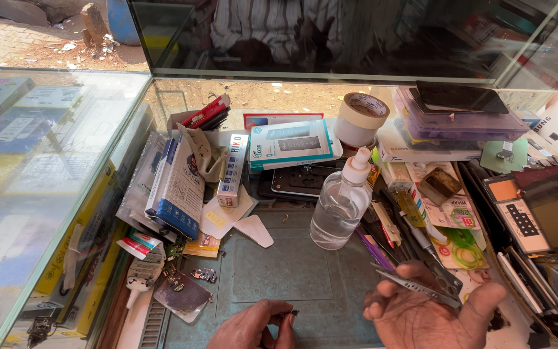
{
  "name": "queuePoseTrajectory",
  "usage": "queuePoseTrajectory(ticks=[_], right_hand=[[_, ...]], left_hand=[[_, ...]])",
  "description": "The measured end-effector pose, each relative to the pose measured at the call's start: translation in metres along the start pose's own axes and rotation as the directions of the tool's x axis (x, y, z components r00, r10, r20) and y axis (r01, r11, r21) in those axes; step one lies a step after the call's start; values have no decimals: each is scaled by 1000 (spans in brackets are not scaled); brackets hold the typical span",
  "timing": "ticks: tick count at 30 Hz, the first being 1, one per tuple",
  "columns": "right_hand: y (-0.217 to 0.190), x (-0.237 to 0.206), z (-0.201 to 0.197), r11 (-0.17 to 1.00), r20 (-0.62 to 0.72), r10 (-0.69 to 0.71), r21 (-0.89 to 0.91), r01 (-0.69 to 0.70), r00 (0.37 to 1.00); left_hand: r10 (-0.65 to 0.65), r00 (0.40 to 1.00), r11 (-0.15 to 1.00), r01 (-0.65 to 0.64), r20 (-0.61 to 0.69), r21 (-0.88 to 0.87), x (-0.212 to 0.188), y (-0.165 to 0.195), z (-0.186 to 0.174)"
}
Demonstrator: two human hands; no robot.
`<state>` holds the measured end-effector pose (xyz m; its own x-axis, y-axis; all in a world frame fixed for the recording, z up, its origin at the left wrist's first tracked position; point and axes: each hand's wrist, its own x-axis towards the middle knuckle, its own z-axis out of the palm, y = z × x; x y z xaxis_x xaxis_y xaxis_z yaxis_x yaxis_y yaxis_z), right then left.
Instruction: The person uses tweezers to manipulate a small electronic component on a cluttered workbench. They repeatedly adjust and reposition the component while holding it with their left hand.
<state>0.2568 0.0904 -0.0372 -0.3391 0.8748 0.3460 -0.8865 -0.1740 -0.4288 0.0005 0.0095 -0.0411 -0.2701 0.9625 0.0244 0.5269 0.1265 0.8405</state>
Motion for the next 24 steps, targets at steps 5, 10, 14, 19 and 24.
queuePoseTrajectory(ticks=[5,10,14,19,24], right_hand=[[10,14,-9,974,-67,65,-214,-78,996],[35,17,-9,479,-247,-109,-862,-167,963],[44,7,6,171,-127,-149,-980,-100,981],[44,13,19,92,-35,-91,-995,-27,995],[45,14,29,67,-49,-82,-997,-44,995]], left_hand=[[-5,999,1000,6,-49,25,3,-4,6],[-33,999,999,35,-33,37,2,-12,11],[18,999,1000,-17,-28,25,8,-17,13],[-10,1000,999,11,-28,33,6,-17,13],[-34,999,999,33,2,32,6,-6,6]])
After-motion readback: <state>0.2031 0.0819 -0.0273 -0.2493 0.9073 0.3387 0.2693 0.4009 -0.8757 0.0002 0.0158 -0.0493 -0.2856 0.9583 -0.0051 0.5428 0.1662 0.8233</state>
